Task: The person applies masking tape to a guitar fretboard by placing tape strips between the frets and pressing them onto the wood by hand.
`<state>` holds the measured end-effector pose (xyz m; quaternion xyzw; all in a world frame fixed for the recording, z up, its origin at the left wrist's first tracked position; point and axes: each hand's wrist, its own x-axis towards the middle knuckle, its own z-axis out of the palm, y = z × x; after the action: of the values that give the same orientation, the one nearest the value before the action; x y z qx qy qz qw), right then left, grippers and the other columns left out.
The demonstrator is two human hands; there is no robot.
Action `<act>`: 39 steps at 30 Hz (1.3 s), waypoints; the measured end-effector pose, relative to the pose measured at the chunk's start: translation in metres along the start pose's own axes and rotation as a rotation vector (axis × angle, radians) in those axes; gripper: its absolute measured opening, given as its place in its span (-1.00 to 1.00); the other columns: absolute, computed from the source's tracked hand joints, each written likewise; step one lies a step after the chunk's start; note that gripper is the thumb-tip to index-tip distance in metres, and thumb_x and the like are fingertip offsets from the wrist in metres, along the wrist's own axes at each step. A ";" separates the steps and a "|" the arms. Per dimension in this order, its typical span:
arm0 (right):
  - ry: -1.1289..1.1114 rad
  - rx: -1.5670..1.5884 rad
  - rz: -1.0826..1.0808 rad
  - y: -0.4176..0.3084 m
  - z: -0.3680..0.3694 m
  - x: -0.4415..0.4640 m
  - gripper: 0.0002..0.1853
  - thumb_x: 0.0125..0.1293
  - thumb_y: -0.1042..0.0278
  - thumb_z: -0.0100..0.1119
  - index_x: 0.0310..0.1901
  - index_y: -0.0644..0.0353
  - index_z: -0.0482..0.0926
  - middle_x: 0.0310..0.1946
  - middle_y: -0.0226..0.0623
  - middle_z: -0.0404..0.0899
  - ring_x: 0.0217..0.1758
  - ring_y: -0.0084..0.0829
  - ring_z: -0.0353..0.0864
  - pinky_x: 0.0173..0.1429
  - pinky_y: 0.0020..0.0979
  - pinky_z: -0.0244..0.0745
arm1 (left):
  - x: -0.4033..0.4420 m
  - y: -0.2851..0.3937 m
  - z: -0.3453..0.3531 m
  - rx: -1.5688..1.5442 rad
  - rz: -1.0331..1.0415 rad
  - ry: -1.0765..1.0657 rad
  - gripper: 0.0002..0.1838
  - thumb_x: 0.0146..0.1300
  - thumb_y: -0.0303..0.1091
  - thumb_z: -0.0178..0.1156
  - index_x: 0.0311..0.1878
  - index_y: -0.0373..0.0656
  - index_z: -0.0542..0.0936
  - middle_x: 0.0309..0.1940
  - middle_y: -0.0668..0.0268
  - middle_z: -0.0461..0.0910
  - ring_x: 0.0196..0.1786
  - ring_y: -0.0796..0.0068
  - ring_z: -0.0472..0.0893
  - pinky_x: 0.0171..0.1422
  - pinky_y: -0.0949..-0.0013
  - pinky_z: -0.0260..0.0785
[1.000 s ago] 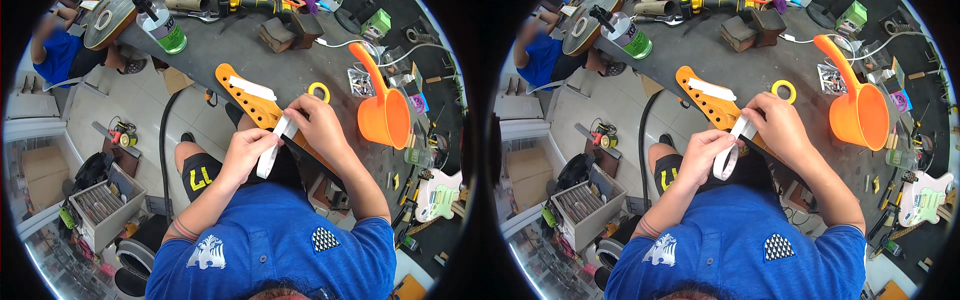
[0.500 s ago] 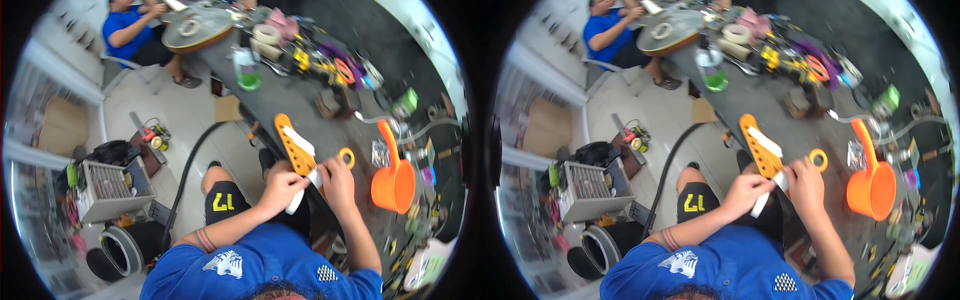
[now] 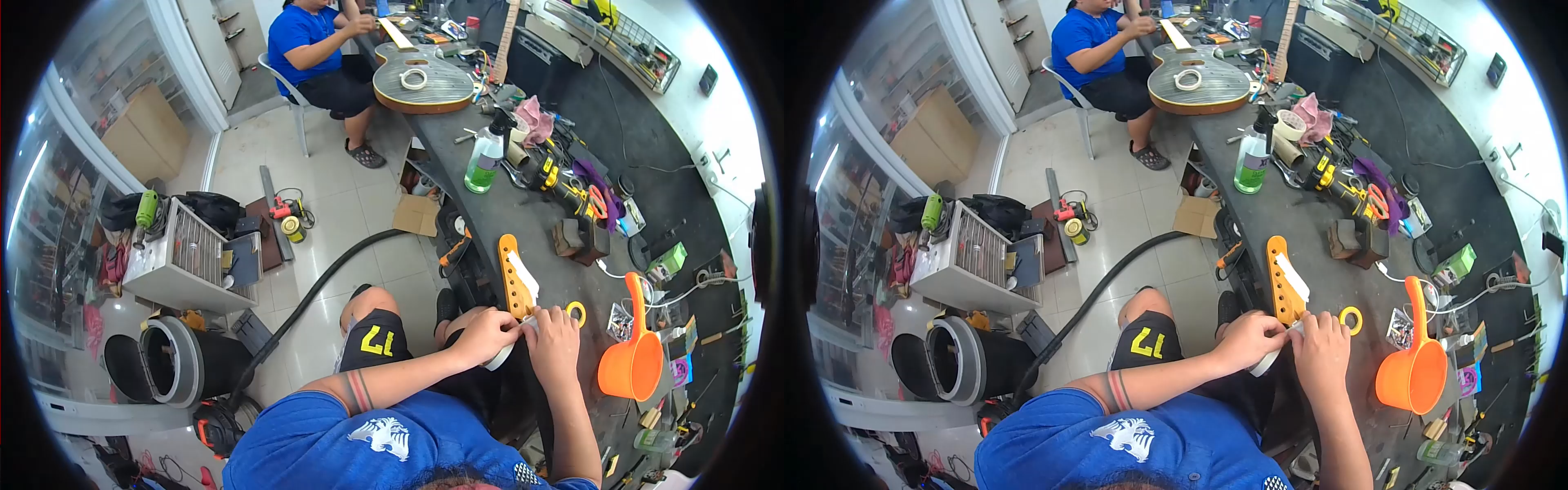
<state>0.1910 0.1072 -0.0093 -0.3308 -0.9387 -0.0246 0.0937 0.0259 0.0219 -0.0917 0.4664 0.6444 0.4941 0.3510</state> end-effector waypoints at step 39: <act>-0.460 1.441 0.560 -0.025 -0.044 -0.057 -0.56 0.63 0.26 0.59 0.35 0.27 0.65 0.01 -0.40 0.71 -0.02 -0.61 0.68 0.13 -0.43 0.66 | -0.018 0.037 -0.061 0.034 0.595 -0.409 -0.49 0.08 -0.46 0.65 0.18 -0.10 0.85 -0.09 0.27 0.82 0.00 0.12 0.83 0.25 0.08 0.62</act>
<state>0.2263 0.0476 0.0236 -0.4090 -0.6018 0.6799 0.0910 -0.0146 -0.0110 -0.0402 0.7285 0.4051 0.4601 0.3058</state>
